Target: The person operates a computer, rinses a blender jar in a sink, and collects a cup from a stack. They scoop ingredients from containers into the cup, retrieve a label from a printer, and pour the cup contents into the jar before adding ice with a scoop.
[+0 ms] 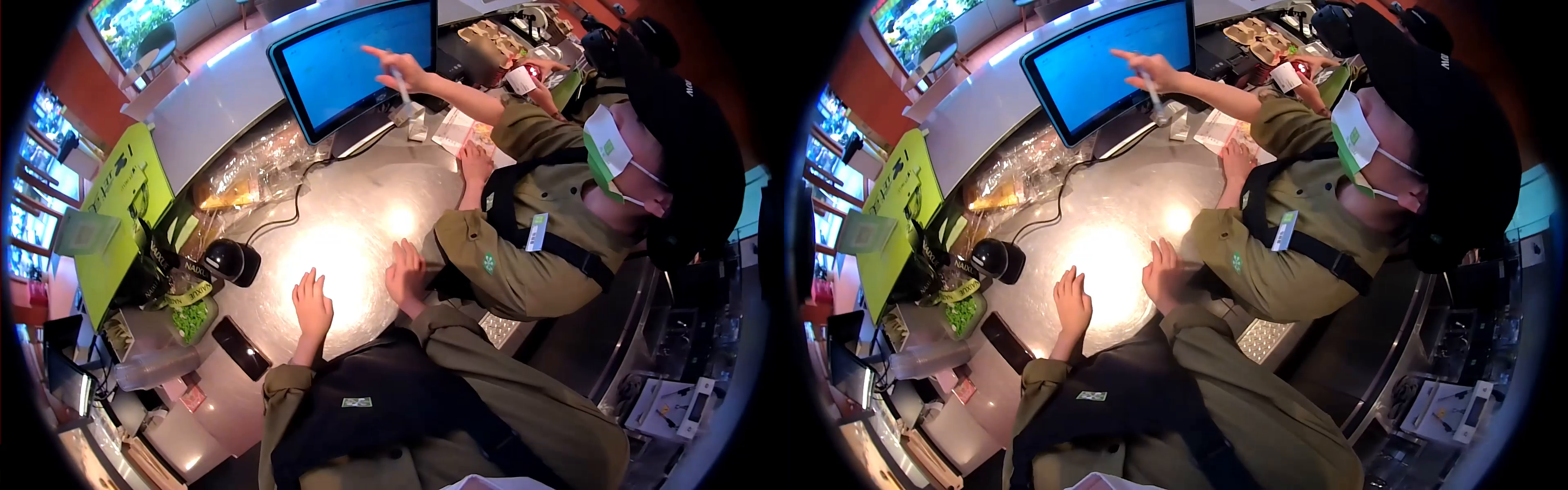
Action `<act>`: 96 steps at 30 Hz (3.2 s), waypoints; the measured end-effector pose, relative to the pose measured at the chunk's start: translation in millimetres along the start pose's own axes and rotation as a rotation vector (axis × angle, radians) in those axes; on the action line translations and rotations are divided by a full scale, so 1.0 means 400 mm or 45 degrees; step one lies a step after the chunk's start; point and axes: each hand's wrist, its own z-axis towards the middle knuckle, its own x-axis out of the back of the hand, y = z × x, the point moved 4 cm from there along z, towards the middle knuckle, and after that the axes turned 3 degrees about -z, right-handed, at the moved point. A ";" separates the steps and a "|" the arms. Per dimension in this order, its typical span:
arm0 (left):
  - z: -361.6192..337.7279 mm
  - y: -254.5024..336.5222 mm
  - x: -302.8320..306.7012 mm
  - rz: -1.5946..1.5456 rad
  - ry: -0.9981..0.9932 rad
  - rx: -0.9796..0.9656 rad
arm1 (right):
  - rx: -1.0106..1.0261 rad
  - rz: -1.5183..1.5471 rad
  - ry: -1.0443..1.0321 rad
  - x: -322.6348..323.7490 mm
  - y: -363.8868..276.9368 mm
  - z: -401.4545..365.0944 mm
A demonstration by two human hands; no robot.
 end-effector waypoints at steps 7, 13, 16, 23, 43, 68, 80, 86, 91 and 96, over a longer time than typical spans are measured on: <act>0.012 0.016 0.012 -0.022 0.056 -0.009 | 0.010 -0.061 -0.008 0.019 -0.003 0.013; 0.012 0.019 0.012 -0.033 0.049 -0.009 | -0.027 -0.045 -0.101 -0.004 0.011 0.000; 0.011 0.014 0.008 -0.041 0.032 0.004 | -0.050 -0.059 -0.132 -0.010 0.010 0.000; 0.019 0.023 0.013 -0.023 0.066 -0.016 | -0.077 -0.144 -0.159 0.002 0.003 0.003; 0.021 0.028 0.008 -0.010 0.045 -0.023 | -0.075 -0.140 -0.168 -0.012 0.018 -0.003; 0.021 0.033 0.011 -0.009 0.117 -0.065 | -0.056 -0.130 -0.161 -0.011 0.017 -0.005; 0.020 0.024 0.002 -0.007 0.050 -0.038 | -0.077 -0.137 -0.215 -0.006 0.017 -0.002; 0.022 0.028 0.007 -0.015 0.043 -0.029 | -0.079 -0.150 -0.226 -0.006 0.019 -0.001; 0.021 0.029 0.008 -0.013 0.039 -0.025 | -0.073 -0.144 -0.189 -0.005 0.018 -0.001; 0.022 0.029 0.008 -0.005 0.046 -0.028 | -0.064 -0.173 -0.201 -0.007 0.018 -0.001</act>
